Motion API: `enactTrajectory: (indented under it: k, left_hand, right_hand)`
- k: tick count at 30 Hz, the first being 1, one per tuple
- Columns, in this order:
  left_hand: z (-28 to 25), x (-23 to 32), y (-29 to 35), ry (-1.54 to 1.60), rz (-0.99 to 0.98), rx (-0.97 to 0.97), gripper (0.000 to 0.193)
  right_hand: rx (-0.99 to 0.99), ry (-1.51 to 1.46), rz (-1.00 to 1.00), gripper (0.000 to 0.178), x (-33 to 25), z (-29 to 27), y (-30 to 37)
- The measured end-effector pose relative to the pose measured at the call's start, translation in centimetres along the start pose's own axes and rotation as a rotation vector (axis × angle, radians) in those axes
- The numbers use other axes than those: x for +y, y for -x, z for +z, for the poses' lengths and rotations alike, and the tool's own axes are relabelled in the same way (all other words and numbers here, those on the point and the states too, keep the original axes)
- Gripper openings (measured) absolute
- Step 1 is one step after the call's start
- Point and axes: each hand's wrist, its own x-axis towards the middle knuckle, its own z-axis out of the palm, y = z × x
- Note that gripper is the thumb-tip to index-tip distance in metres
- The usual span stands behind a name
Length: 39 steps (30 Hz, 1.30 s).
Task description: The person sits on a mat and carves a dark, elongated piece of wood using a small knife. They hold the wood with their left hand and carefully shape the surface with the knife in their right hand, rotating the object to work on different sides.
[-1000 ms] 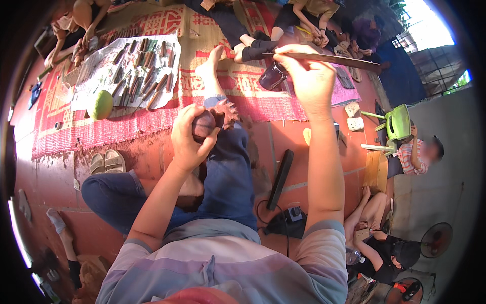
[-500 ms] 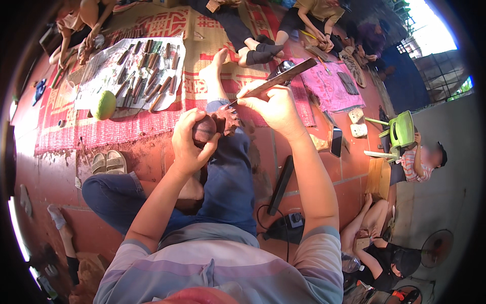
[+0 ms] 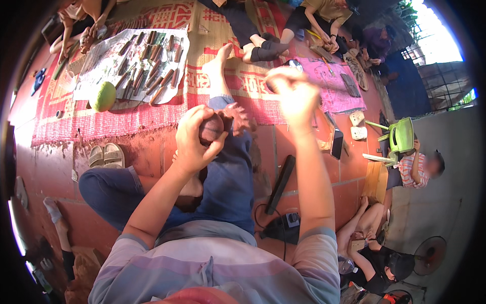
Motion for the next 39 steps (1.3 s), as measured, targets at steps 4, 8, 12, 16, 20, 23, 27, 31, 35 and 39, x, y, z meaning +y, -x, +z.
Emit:
enactTrajectory:
  k: [4,8,12,16,20,23,27,31,35,39]
  left_hand:
    - [-0.6,-0.1,0.3,0.004,-0.005,0.000,0.058]
    - [-0.3,-0.2,0.0,-0.016,0.002,0.007,0.059]
    - [-0.1,-0.6,0.0,-0.005,0.011,0.025,0.059]
    - [-0.2,0.1,0.1,-0.024,0.024,0.017,0.058]
    - [-0.1,-0.6,0.1,-0.026,0.013,0.024,0.061]
    - [0.1,-0.6,0.5,-0.017,0.000,0.037,0.061]
    - [0.0,-0.6,0.4,-0.036,0.000,0.023,0.060]
    - [0.2,-0.3,-0.4,-0.034,-0.007,0.020,0.059]
    - [0.0,0.2,0.6,-0.033,0.022,0.017,0.059]
    - [0.0,-0.1,0.0,-0.018,0.012,0.007,0.059]
  right_hand:
    - [-0.111,0.055,0.135,0.009,-2.1,-2.2,-2.9]
    - [-0.459,-0.110,0.393,0.010,-3.2,0.7,-1.1]
    - [-0.516,-0.034,0.289,0.010,-2.5,1.4,-0.2]
    - [-0.271,0.128,-0.028,0.007,-1.3,-0.2,-1.8]
    - [-0.393,-0.022,0.246,0.009,-2.8,0.0,-1.8]
    - [-0.550,-0.099,0.432,0.010,-3.5,1.0,-0.6]
    - [-0.472,-0.157,0.337,0.009,-2.1,1.3,0.2]
    - [-0.358,0.017,-0.009,0.010,-0.3,0.9,1.6]
    - [0.133,-0.104,0.114,0.011,0.2,-1.6,-0.9]
    - [-0.216,-0.197,0.202,0.010,-0.1,-0.6,0.5]
